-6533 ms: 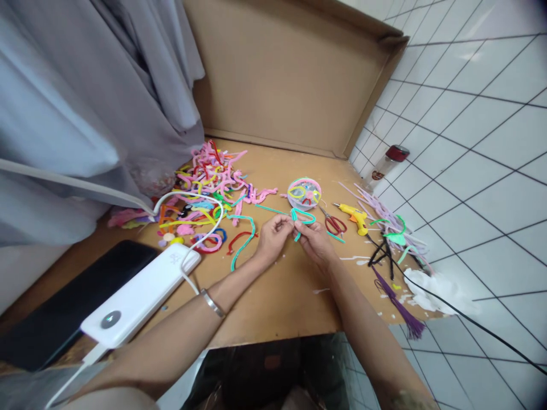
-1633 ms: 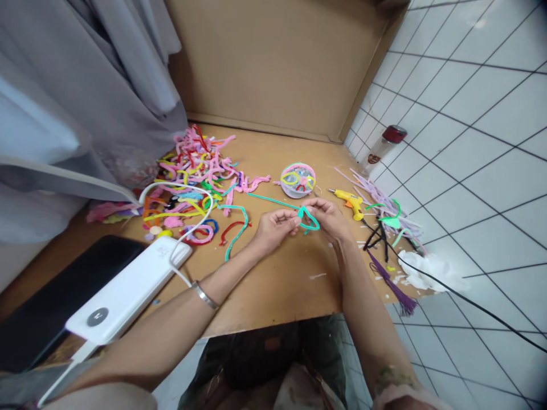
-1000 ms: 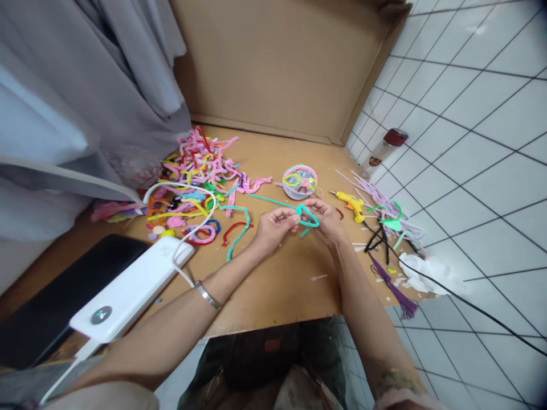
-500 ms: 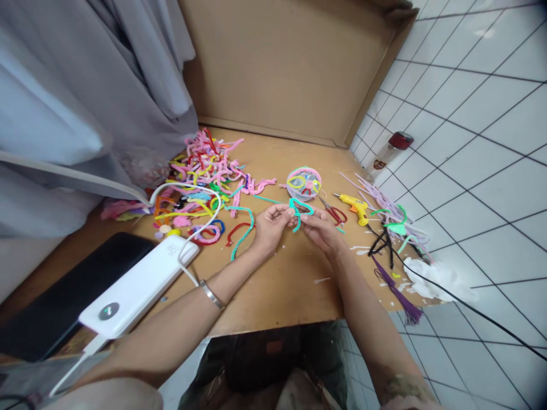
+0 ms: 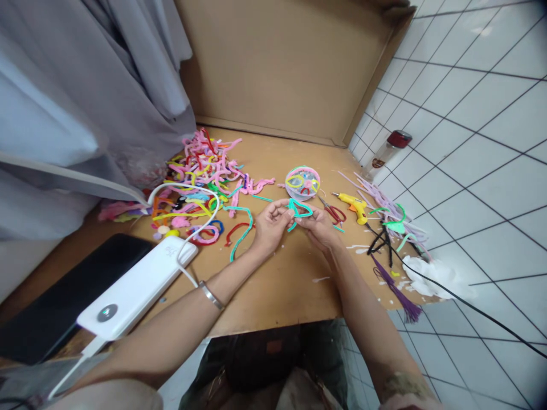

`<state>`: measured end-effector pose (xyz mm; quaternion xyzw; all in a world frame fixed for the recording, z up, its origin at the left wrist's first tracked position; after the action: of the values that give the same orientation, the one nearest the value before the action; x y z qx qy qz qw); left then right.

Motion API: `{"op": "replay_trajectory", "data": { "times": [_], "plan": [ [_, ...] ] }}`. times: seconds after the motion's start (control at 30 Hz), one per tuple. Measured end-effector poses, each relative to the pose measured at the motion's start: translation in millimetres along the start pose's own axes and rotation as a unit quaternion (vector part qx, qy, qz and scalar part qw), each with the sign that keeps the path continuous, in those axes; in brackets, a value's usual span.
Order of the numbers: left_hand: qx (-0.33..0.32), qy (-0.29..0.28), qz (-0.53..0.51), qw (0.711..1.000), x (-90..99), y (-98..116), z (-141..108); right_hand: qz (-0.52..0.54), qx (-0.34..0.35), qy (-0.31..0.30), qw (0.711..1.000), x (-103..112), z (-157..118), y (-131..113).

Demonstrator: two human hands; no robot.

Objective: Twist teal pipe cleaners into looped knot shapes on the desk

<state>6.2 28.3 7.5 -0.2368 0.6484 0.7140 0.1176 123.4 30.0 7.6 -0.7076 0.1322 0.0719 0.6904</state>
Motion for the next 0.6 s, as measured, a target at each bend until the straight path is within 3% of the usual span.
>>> {"op": "replay_trajectory", "data": {
  "times": [0.6],
  "plan": [
    [-0.044,0.021,0.013,0.999,5.8,2.4,2.9,0.019,-0.049,0.0,0.999,-7.4,-7.5,4.3]
  ]
}}
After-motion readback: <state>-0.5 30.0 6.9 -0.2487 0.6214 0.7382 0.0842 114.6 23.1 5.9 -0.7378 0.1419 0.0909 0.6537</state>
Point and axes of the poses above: each hand's wrist, its own z-axis towards the middle knuckle, its own x-axis out of the back of the hand, y = z × x, the point moved 9 cm from there along z, towards the middle knuckle, and after that the axes turned 15 degrees about y, right-handed, at the moved point
